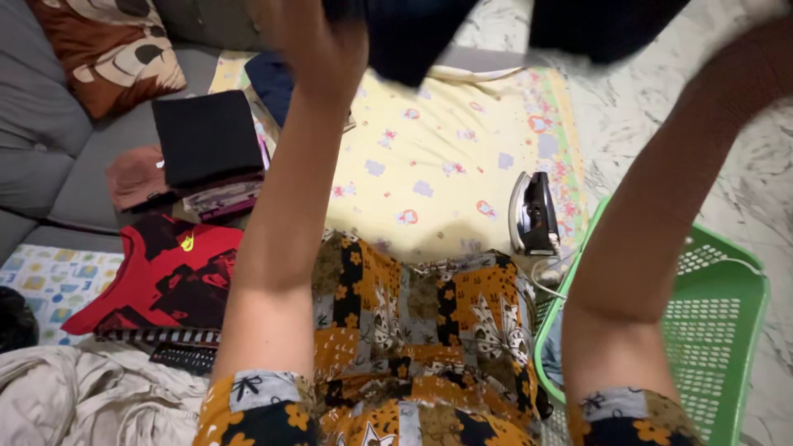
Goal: The person irons several pieces of clothing on a bed, including dark blue shorts and camouflage shorts. They use an iron to smooth each item, fold them, and place them in a pile. The person also handles a white and blue shirt at the end.
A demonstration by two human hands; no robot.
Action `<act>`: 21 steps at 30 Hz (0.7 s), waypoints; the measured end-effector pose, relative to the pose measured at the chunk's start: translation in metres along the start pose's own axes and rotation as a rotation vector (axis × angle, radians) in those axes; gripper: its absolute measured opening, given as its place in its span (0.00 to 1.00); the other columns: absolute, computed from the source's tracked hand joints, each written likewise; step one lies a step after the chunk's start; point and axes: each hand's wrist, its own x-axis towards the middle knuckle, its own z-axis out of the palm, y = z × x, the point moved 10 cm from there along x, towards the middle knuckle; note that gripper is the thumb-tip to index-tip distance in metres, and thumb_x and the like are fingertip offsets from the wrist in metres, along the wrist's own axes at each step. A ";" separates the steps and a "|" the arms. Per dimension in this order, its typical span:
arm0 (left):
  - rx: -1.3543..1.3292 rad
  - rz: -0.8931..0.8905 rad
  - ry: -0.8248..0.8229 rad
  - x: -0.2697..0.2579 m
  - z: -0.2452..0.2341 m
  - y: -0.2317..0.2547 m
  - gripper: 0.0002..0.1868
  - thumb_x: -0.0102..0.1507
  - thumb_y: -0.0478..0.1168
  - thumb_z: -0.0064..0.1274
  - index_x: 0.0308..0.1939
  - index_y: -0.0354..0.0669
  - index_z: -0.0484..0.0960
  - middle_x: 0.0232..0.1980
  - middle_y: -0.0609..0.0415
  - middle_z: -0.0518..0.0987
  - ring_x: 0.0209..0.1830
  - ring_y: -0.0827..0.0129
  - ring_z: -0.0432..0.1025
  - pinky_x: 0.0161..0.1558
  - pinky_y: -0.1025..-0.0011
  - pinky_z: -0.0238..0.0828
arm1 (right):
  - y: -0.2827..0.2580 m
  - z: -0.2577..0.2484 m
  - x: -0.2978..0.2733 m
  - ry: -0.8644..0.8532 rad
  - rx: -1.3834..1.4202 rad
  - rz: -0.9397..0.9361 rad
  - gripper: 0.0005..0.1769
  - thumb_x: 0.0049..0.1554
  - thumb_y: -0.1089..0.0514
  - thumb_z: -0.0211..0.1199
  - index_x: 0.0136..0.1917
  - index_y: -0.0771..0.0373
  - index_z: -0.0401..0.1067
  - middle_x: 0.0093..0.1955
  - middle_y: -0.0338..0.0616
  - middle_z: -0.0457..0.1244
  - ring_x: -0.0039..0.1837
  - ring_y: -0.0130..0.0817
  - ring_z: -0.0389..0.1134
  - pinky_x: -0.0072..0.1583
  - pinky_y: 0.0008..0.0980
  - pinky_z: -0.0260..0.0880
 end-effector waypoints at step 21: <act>0.142 -0.056 -0.792 0.035 -0.084 0.115 0.15 0.63 0.44 0.72 0.50 0.48 0.88 0.38 0.50 0.82 0.43 0.53 0.73 0.49 0.56 0.67 | -0.293 -0.244 -0.093 -0.063 -0.013 -0.450 0.16 0.58 0.62 0.82 0.58 0.58 0.81 0.54 0.41 0.68 0.53 0.43 0.66 0.57 0.38 0.67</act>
